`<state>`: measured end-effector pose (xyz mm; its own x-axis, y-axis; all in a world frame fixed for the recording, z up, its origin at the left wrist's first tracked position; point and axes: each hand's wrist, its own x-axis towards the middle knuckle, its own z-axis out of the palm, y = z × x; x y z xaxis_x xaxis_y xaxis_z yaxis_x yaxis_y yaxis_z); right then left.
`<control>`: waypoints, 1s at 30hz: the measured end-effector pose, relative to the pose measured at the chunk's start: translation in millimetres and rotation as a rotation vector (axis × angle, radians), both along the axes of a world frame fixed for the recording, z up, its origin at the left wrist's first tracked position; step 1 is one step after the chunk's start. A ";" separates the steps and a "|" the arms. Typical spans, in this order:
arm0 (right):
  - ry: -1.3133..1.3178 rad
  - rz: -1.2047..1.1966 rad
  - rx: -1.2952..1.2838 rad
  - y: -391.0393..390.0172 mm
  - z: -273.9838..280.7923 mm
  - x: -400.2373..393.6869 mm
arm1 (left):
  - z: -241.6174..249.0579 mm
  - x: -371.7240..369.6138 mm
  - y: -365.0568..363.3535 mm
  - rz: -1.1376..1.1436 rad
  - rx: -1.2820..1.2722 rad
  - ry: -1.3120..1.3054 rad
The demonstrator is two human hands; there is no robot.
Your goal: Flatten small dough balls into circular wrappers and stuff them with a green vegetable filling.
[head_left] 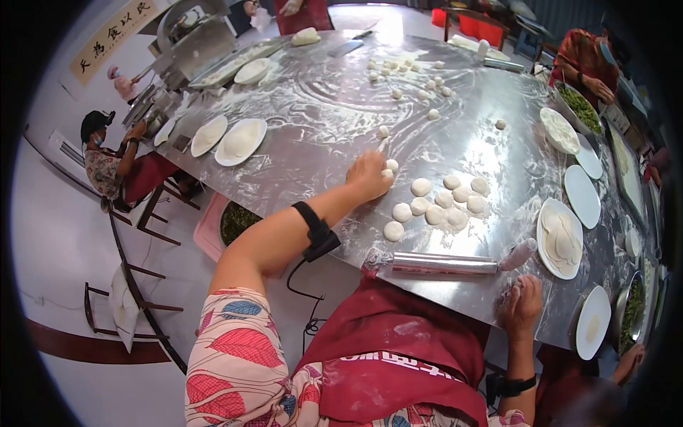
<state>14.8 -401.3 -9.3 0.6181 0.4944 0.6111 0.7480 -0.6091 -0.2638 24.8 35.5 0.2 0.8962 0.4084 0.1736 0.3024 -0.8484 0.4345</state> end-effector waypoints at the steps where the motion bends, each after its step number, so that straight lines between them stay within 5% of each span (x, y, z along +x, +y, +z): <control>1: -0.016 0.002 -0.003 -0.1 -0.4 0.2 | -3.3 -5.9 3.7 -0.057 -0.017 -0.024; 7: -0.125 0.073 0.044 -3.3 -4.9 -1.4 | 4.0 -48.9 19.3 -0.283 -0.129 -0.085; 12: -0.208 0.198 0.125 23.3 34.4 -30.1 | 2.3 -46.4 16.0 -0.167 -0.118 -0.084; 19: 0.190 0.462 -0.147 170.0 135.3 -14.9 | -6.0 -52.0 17.3 -0.248 -0.172 -0.117; 22: 0.227 0.508 -0.288 236.0 109.5 26.0 | 0.2 -63.1 14.4 -0.167 -0.371 -0.137; 30: 0.272 0.584 -0.707 319.0 60.4 46.9 | -12.5 -55.3 22.1 -0.154 -0.352 -0.145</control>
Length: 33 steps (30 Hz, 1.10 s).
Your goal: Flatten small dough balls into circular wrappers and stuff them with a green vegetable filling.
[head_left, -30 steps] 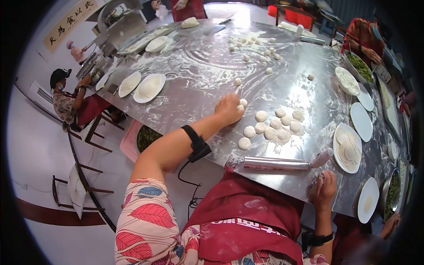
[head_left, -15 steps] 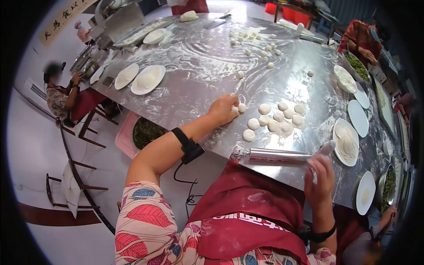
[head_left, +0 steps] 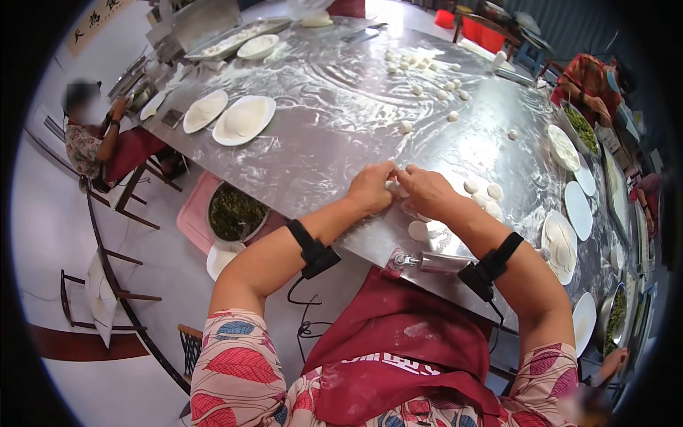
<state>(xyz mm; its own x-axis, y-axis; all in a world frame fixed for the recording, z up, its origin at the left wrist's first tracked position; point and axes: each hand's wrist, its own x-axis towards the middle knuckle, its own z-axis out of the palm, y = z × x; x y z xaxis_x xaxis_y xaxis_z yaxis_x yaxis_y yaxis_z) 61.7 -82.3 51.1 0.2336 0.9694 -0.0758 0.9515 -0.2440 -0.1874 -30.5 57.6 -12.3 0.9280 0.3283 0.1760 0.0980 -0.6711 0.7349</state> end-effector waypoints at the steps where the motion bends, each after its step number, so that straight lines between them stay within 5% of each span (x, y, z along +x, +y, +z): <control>1: -0.009 0.008 -0.004 1.9 -2.2 -0.4 | 0.8 0.2 0.7 -0.006 -0.005 0.000; 16: 0.163 0.076 0.184 13.1 -30.9 12.7 | 9.6 -66.7 42.6 -0.024 -0.152 0.046; 22: 0.103 0.007 0.220 6.5 -10.6 6.6 | 24.4 -80.4 49.9 -0.099 -0.030 0.154; 25: 0.089 -0.061 0.428 -19.1 18.3 0.4 | 23.7 -59.9 56.2 0.053 0.328 -0.159; 29: 0.068 -0.095 0.734 -70.3 56.7 -19.1 | 27.7 -33.7 34.1 0.024 0.550 -0.041; 33: -0.135 -0.149 0.780 -142.1 68.1 -48.6 | 6.0 -28.2 24.2 -0.125 0.713 0.207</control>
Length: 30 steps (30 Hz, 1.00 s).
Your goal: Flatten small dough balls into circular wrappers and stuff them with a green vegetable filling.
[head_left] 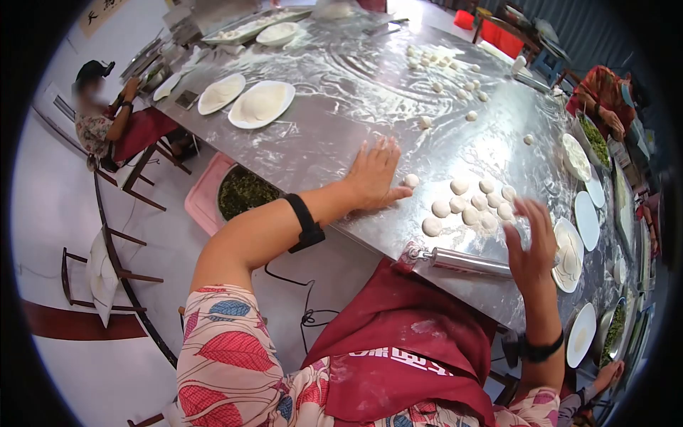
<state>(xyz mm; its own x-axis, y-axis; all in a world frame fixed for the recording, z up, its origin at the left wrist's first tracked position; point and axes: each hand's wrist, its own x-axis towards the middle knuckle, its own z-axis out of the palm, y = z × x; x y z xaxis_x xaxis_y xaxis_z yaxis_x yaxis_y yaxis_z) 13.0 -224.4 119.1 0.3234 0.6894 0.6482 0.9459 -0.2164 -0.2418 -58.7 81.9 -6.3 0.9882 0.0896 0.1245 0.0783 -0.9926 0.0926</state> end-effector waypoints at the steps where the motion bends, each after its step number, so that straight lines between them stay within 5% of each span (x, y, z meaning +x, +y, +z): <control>1: -0.040 -0.047 -0.016 -22.0 -6.2 -5.2 | -4.9 -0.5 0.2 -0.012 0.035 0.092; 7: -0.129 -0.175 0.005 -108.1 -30.0 -33.8 | -11.7 11.1 12.8 -0.057 -0.130 0.094; 10: -0.169 -0.226 0.042 -141.1 -51.4 -36.4 | 8.1 32.3 22.1 0.034 -0.501 0.259; 13: -0.151 -0.308 0.073 -167.5 -68.6 -37.6 | 21.7 44.3 11.5 0.205 -0.572 0.143; 20: -0.119 -0.447 0.078 -209.1 -94.7 -38.2 | 2.1 87.7 19.8 0.273 -0.387 -0.120; 22: -0.057 -0.470 0.085 -215.8 -100.6 -37.9 | 41.5 67.1 0.3 0.349 -0.251 -0.123; 25: -0.015 -0.499 0.062 -218.9 -113.0 -33.1 | 69.9 51.2 -13.8 0.354 -0.102 0.298; 28: 0.074 -0.539 0.037 -219.1 -130.2 -26.1 | 55.4 51.2 -6.7 0.410 -0.304 0.460; 30: 0.072 -0.519 0.016 -214.7 -141.6 -22.2 | 29.7 66.1 11.9 0.407 -0.693 0.313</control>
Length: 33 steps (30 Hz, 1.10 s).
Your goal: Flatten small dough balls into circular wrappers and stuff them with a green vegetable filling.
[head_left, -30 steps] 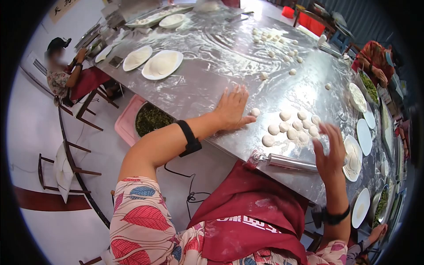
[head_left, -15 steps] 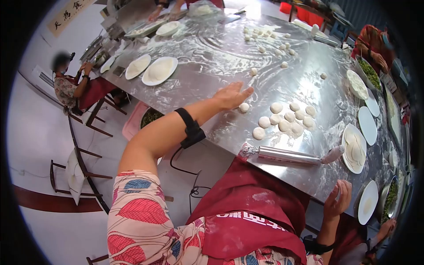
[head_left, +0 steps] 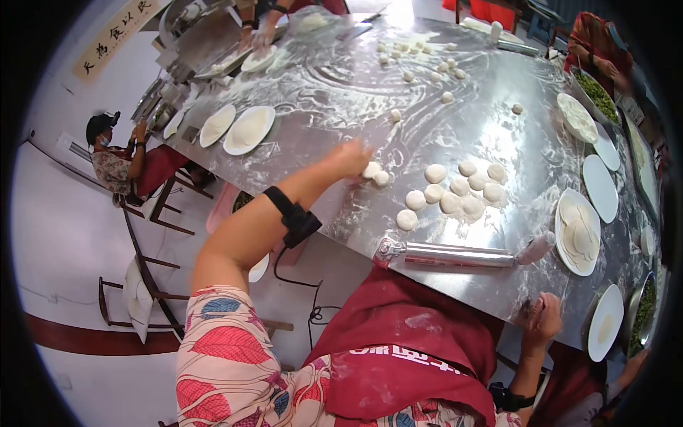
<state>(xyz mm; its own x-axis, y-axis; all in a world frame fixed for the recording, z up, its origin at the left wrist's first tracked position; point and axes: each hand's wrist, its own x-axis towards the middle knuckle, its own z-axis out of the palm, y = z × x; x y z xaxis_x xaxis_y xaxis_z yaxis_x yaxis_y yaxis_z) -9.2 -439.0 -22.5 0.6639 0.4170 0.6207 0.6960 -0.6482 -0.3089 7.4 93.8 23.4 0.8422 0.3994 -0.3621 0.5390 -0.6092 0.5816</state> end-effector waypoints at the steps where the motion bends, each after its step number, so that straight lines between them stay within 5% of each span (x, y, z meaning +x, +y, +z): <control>1: 0.001 0.010 -0.014 1.7 -2.4 1.0 | -1.0 4.5 0.2 0.056 -0.172 -0.101; 4: -0.029 0.011 -0.024 4.0 -2.2 2.9 | 9.9 6.5 -14.9 0.082 -0.510 -0.441; 7: -0.017 -0.017 0.037 6.0 -2.7 3.0 | -8.1 13.2 -15.6 -0.170 0.291 -0.470; 13: -0.020 -0.015 0.021 6.1 -4.9 3.7 | -21.2 6.3 -78.9 -0.407 0.742 -0.333; 20: -0.027 -0.016 0.005 6.4 -4.9 3.4 | -41.1 16.4 -62.0 -0.414 0.388 -0.274; 23: -0.032 -0.007 0.020 7.8 -3.1 4.6 | -51.9 53.4 -25.0 -0.038 -0.067 -0.562; 29: 0.005 0.017 0.016 5.4 0.5 5.9 | -12.5 102.0 -1.4 -0.077 0.585 -0.492; 33: 0.011 0.006 -0.004 8.7 6.3 5.3 | -22.7 123.7 18.8 -0.161 0.526 -0.321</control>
<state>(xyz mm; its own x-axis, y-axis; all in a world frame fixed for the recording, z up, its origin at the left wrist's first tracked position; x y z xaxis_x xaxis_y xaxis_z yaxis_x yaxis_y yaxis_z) -3.9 -430.4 -16.2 0.6682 0.4239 0.6114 0.6965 -0.6453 -0.3138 131.1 112.5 0.7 0.9405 0.3146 0.1282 0.2655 -0.9162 0.3001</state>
